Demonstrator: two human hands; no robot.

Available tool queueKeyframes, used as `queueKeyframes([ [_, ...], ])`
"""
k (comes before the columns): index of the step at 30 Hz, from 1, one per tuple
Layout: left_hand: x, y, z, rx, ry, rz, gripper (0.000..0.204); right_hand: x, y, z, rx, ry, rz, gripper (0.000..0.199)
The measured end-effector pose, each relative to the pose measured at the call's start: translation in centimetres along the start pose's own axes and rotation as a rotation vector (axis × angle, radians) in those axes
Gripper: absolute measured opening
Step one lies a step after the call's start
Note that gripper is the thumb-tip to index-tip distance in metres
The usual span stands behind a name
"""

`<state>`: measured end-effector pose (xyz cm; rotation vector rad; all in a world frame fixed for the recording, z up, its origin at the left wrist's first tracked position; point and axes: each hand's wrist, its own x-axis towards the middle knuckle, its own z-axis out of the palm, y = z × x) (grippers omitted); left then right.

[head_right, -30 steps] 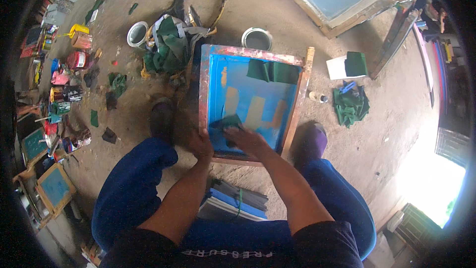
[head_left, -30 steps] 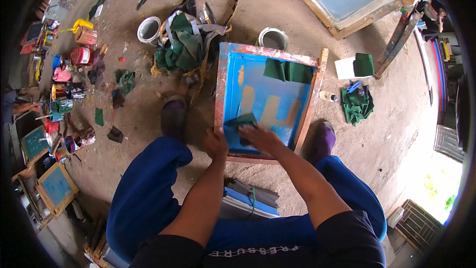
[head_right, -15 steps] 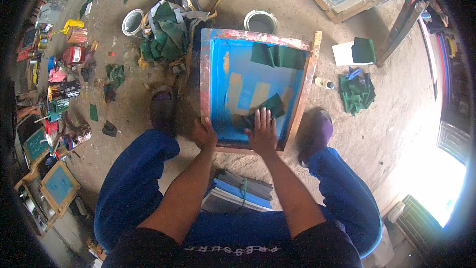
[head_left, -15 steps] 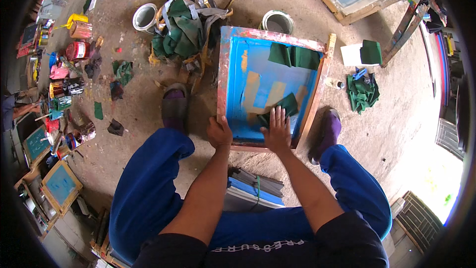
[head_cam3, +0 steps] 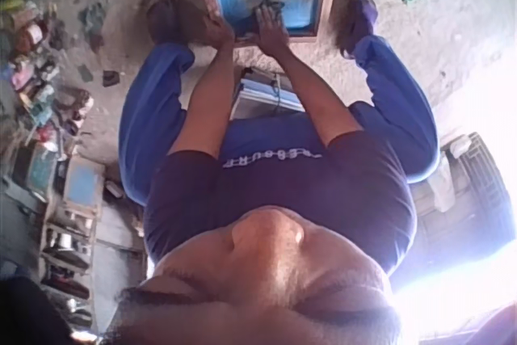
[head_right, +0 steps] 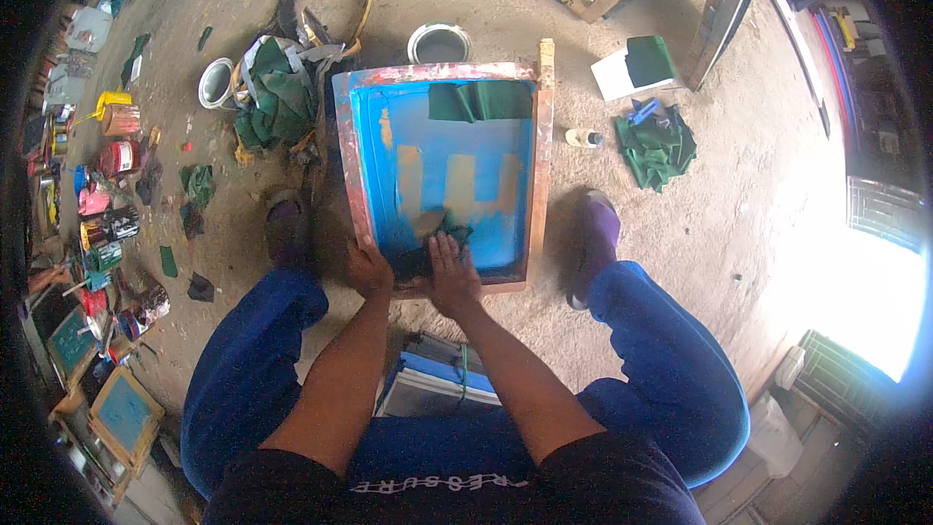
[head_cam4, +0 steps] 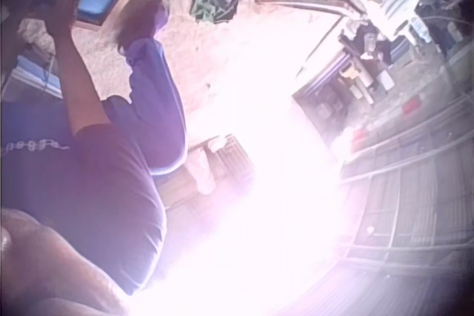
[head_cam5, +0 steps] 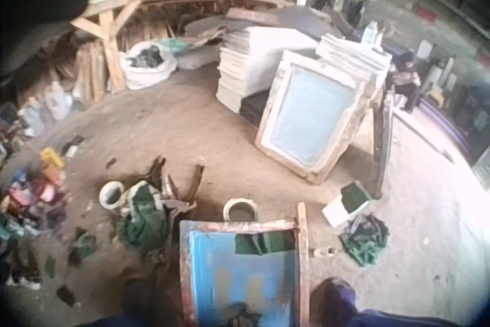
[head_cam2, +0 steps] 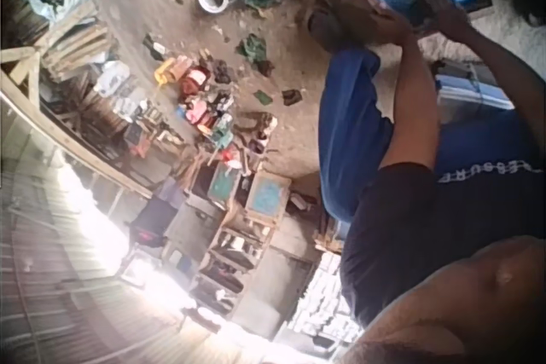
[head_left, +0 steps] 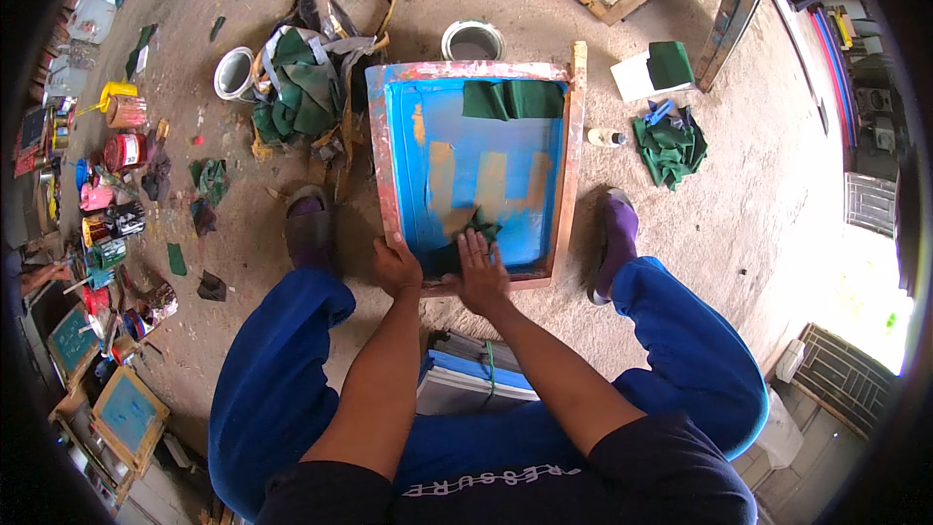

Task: The person cuts a green fabric piece with scissors, then applies adhesive from a small bottle onto the fabric. They press the fabric onto a blue screen frame and rub it with their hand to adhere it.

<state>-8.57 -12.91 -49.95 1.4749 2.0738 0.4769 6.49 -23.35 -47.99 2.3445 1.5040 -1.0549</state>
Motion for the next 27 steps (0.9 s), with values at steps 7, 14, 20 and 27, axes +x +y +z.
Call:
queueKeyframes([
  [7,-0.3,0.2,0.1,0.04,0.008,-0.066,0.065,-0.9,-0.3,2.0,0.041,0.334,0.054,0.096],
  [14,-0.2,-0.8,1.0,0.054,0.049,-0.04,0.066,-1.4,-1.6,2.3,0.173,0.389,0.427,0.092],
  [20,-0.2,-0.9,1.1,0.029,0.089,0.025,0.068,-1.2,-2.6,1.5,0.029,0.127,0.021,0.095],
  [27,-0.2,-0.7,1.1,0.028,0.146,0.071,0.065,-0.5,-1.0,0.4,-0.072,-0.034,0.215,0.095],
])
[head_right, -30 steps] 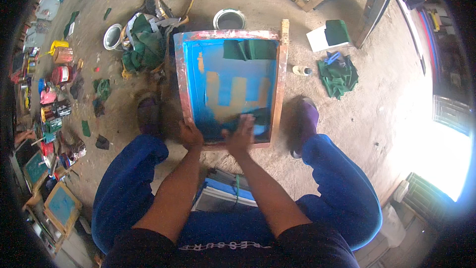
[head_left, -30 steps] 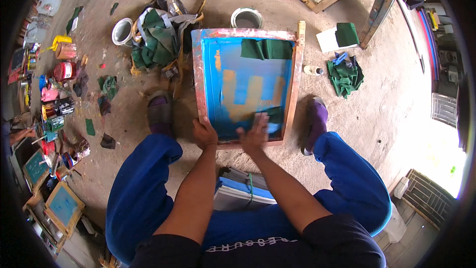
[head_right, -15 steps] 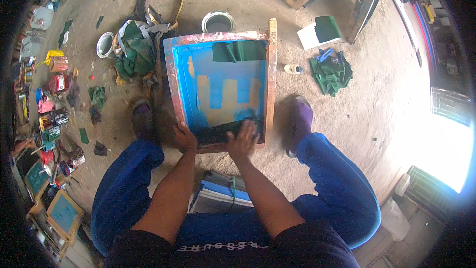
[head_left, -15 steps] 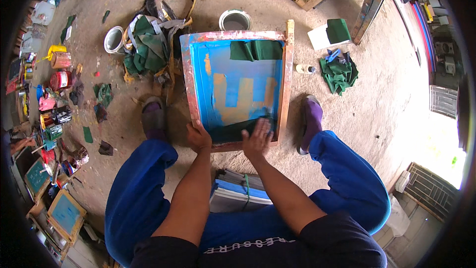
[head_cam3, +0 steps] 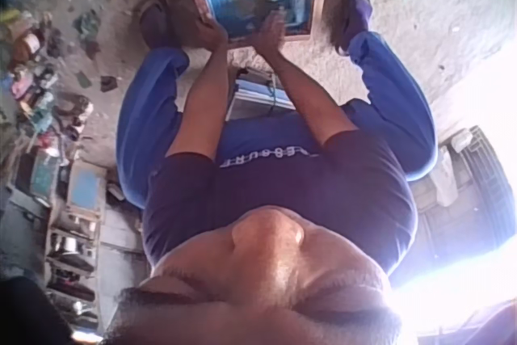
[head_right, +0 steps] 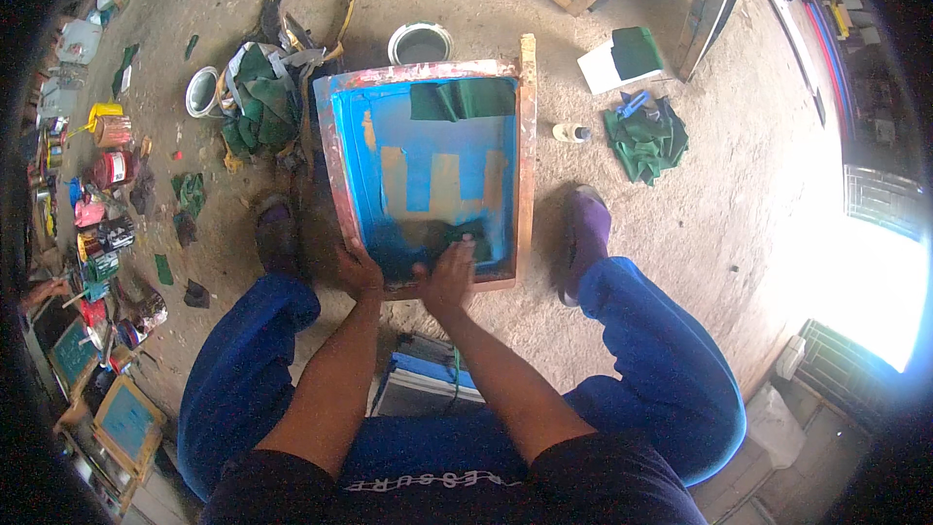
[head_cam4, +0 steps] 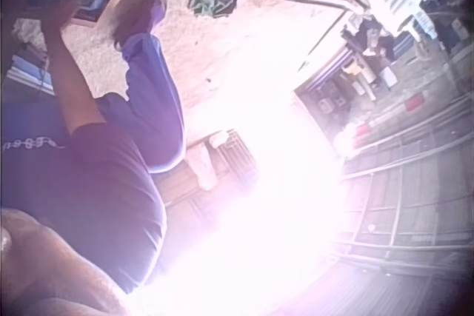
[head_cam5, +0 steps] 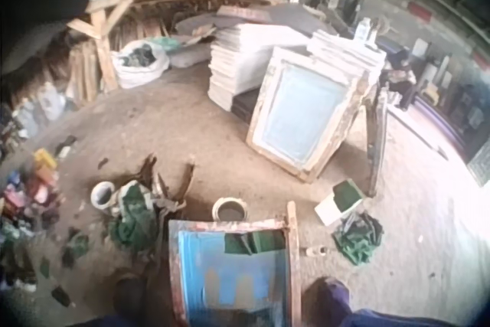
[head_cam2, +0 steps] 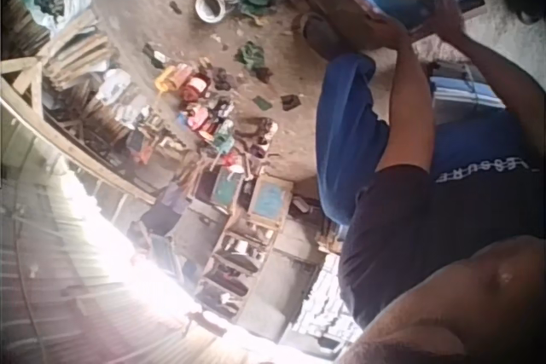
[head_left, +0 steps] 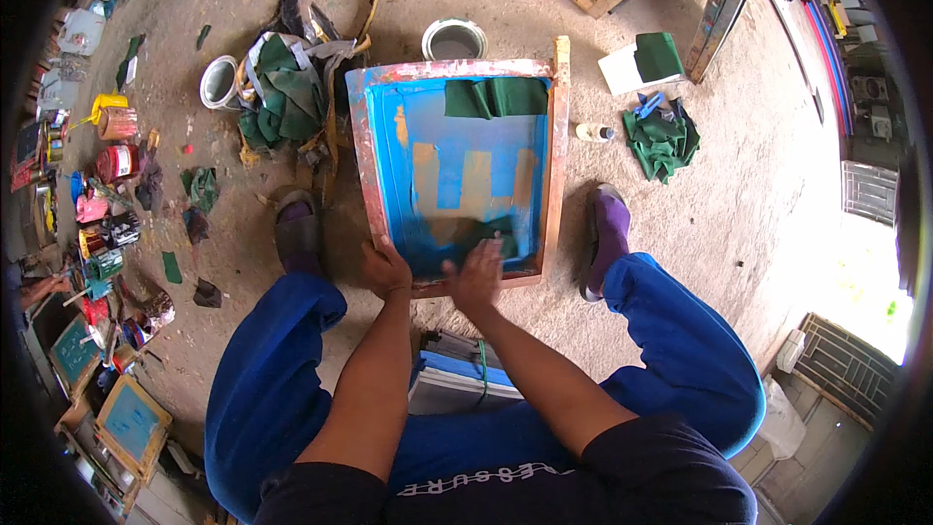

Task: The person cuts a green fabric piece with scissors, then applies adhesive from a small bottle onto the fabric. They press the fabric onto a blue screen frame and rub it with their hand to adhere it.

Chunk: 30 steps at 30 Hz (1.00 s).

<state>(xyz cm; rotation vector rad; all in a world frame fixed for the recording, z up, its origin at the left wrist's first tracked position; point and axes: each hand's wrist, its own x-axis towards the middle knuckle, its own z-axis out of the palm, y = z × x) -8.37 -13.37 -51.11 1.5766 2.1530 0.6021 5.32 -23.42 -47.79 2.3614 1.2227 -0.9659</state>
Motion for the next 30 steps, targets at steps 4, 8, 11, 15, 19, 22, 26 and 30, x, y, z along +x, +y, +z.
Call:
queueKeyframes([
  [4,0.0,0.2,-0.2,0.017,-0.037,-0.035,0.063,-0.2,-0.5,0.0,0.105,0.109,-0.017,0.096],
  [8,-0.1,0.3,-0.6,0.03,-0.094,-0.091,0.063,-0.6,-0.7,0.5,0.383,0.554,0.22,0.098],
  [11,0.2,0.4,-0.5,0.032,-0.1,-0.079,0.066,-0.7,-0.8,1.2,0.119,0.094,-0.155,0.095],
  [15,0.0,0.1,-0.3,0.026,-0.091,-0.072,0.069,0.0,-0.8,1.9,0.263,0.315,0.125,0.094],
  [19,-0.1,0.0,-0.2,0.062,-0.067,-0.094,0.072,0.3,-0.7,1.4,0.382,0.476,0.14,0.096],
  [22,0.1,0.0,-0.2,0.047,-0.103,-0.078,0.075,-0.3,0.3,0.3,0.167,0.09,-0.231,0.097],
  [26,0.1,-0.2,-0.1,0.015,-0.118,-0.085,0.074,-1.1,2.5,-0.6,-0.112,0.38,0.118,0.097],
  [30,0.1,-0.1,-0.3,0.02,-0.081,-0.044,0.072,-1.3,2.0,0.3,0.182,0.547,0.127,0.097],
])
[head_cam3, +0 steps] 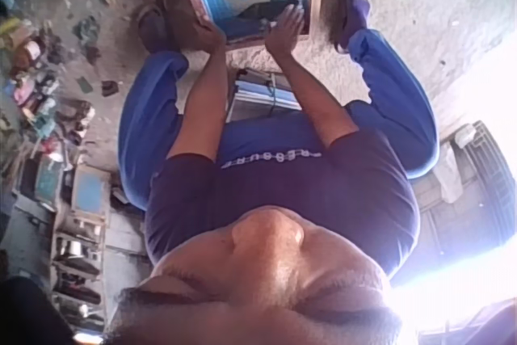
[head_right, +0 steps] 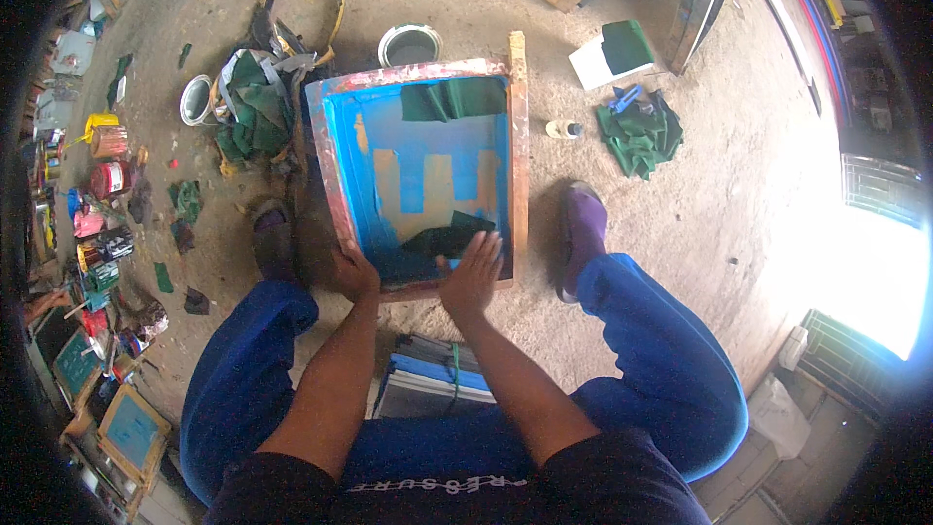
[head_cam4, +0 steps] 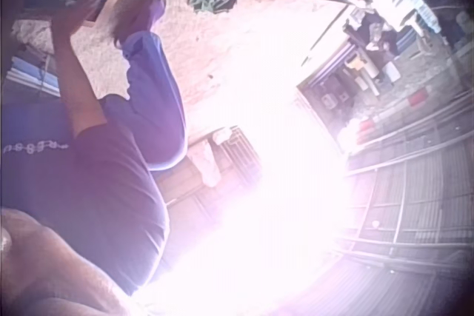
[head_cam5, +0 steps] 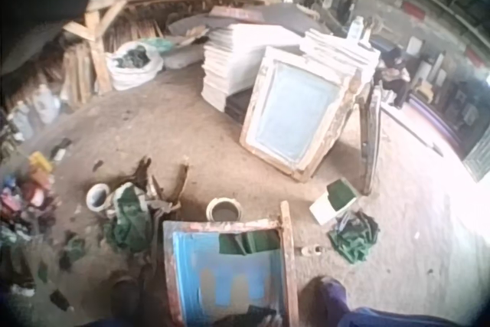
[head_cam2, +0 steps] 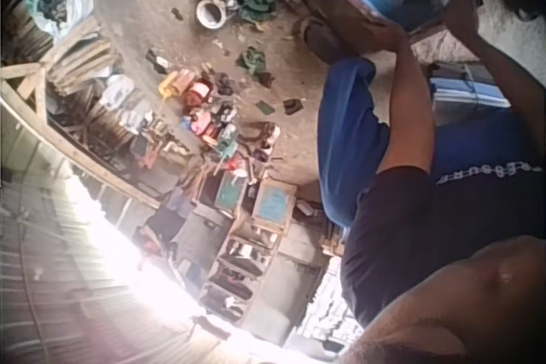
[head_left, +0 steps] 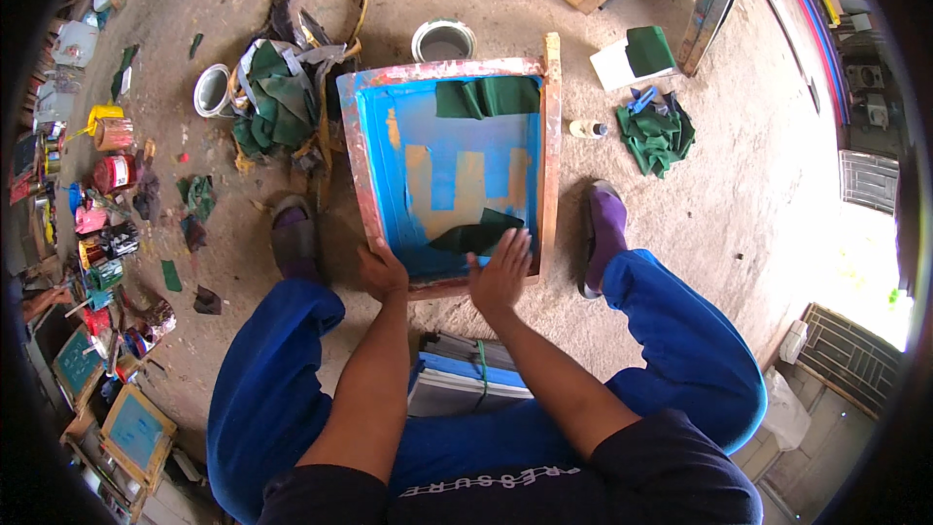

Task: The person cuts a green fabric piece with scissors, then applies adhesive from a small bottle onto the fabric. They press the fabric onto a blue screen frame and rub it with their hand to adhere it.

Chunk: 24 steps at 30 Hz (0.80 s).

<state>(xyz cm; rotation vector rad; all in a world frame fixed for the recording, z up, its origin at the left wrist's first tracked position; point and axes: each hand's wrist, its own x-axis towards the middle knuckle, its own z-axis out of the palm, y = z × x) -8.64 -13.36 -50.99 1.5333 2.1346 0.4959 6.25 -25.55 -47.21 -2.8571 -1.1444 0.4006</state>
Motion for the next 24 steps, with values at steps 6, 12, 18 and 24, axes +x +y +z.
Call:
queueKeyframes([
  [6,0.0,0.5,-0.2,-0.01,0.002,0.016,0.069,0.1,-2.3,1.6,0.126,-0.213,-0.011,0.096],
  [12,0.1,0.3,-0.1,0.015,-0.028,-0.041,0.066,-0.2,-2.6,1.4,-0.202,-0.557,-0.397,0.094],
  [18,0.0,0.1,-0.1,0.03,-0.019,-0.022,0.068,-1.2,-2.1,2.7,0.083,-0.07,0.148,0.1],
  [24,0.1,0.2,-0.2,-0.002,-0.066,-0.053,0.071,0.3,-0.7,1.4,-0.088,-0.423,-0.206,0.099],
])
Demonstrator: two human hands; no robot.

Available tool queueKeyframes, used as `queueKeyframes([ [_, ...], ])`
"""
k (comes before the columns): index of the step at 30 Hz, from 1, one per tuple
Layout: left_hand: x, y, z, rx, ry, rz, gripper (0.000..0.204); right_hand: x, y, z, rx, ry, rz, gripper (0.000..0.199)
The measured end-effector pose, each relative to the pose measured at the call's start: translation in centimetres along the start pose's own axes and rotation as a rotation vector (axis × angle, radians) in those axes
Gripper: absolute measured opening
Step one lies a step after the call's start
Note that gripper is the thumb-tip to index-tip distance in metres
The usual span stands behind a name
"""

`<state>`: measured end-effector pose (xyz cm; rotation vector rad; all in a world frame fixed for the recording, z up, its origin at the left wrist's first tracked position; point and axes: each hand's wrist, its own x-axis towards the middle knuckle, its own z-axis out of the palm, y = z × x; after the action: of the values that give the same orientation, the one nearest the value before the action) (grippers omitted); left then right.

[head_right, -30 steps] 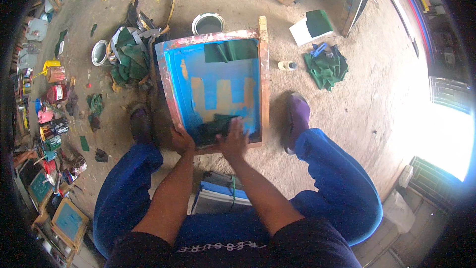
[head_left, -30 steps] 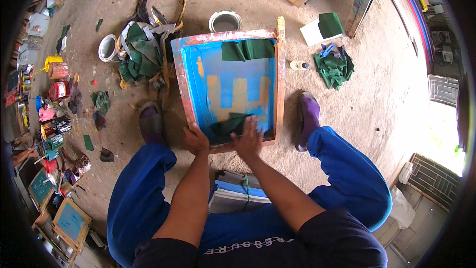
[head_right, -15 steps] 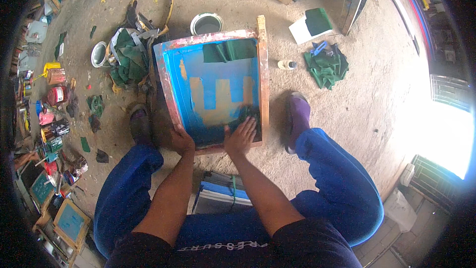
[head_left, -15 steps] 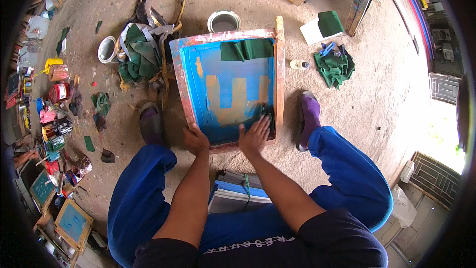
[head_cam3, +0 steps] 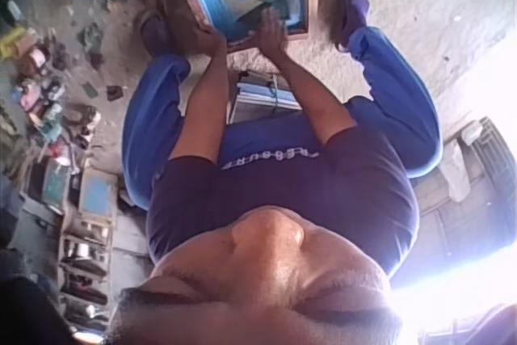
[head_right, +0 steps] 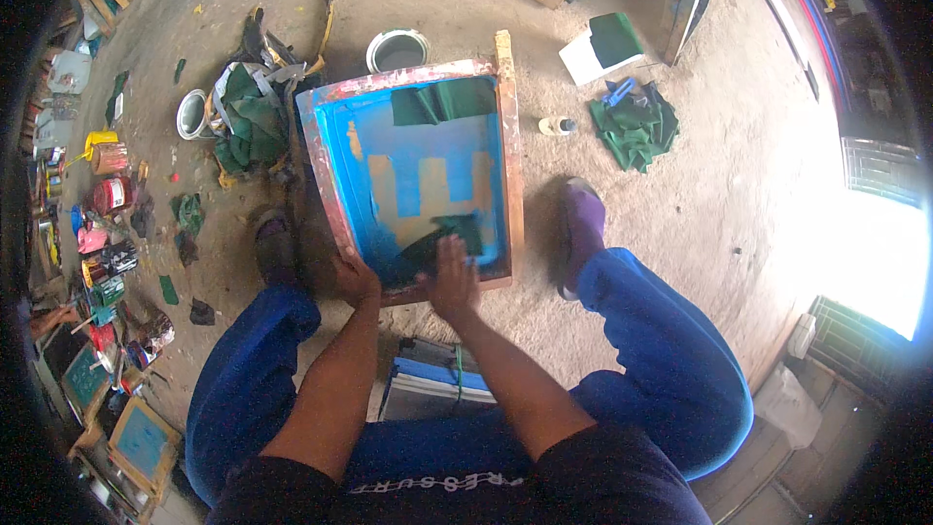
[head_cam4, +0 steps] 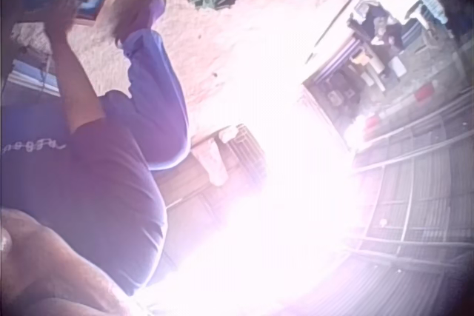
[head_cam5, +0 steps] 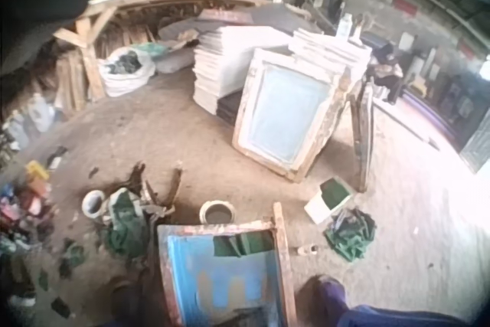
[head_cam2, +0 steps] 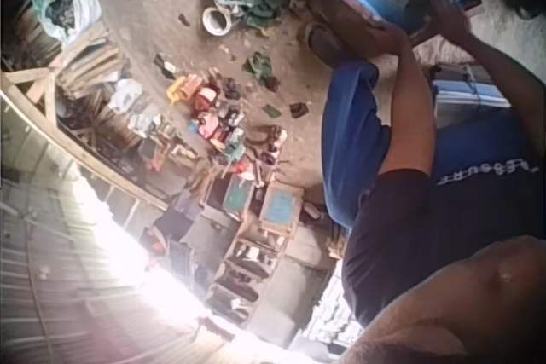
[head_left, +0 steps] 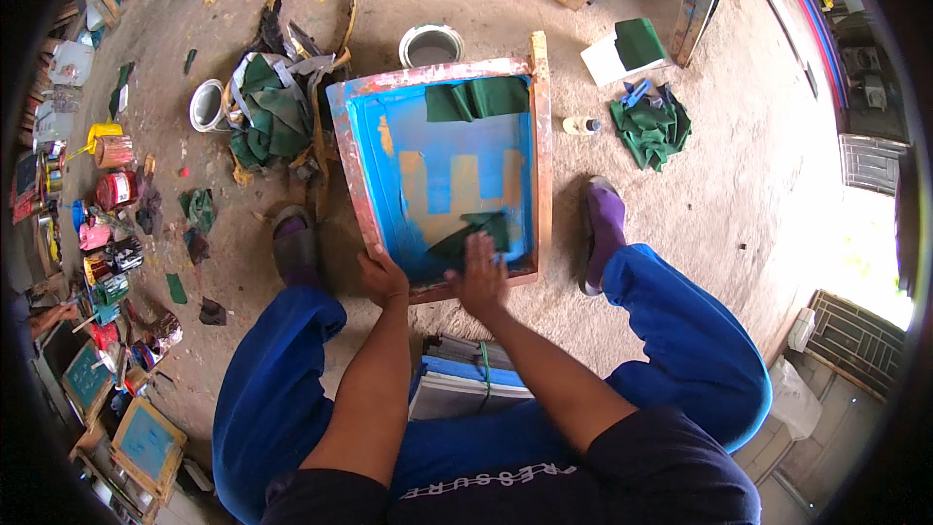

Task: The person cuts a green fabric piece with scissors, then applies adhesive from a small bottle onto the fabric. They press the fabric onto a blue screen frame and rub it with their hand to adhere it.

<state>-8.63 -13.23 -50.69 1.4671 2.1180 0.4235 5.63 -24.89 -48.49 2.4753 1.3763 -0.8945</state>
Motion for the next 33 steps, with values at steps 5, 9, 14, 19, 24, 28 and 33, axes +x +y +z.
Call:
queueKeyframes([
  [5,0.2,-0.1,-0.1,0.074,-0.006,0.009,0.072,0.7,0.3,-1.5,0.143,0.286,0.056,0.086],
  [9,0.1,0.1,0.2,0.013,0.02,0.018,0.072,1.2,0.3,-2.2,-0.004,0.191,-0.059,0.087],
  [14,0.0,0.2,0.1,0.037,0.112,0.067,0.071,0.8,0.3,-3.5,0.134,0.004,-0.14,0.088],
  [19,-0.1,0.2,-0.2,0.06,0.046,0.025,0.069,1.1,0.3,-3.7,0.164,0.398,0.165,0.093],
  [24,0.1,-0.3,0.1,0.02,-0.02,-0.033,0.071,1.7,0.7,-1.7,0.075,0.045,-0.081,0.092],
  [28,0.1,-0.7,0.5,0.08,0.052,0.006,0.072,0.4,1.1,-1.2,0.228,0.489,0.157,0.087],
  [33,-0.1,0.1,0.5,-0.012,0.12,0.06,0.07,0.3,0.9,-2.3,0.09,-0.073,-0.234,0.086],
])
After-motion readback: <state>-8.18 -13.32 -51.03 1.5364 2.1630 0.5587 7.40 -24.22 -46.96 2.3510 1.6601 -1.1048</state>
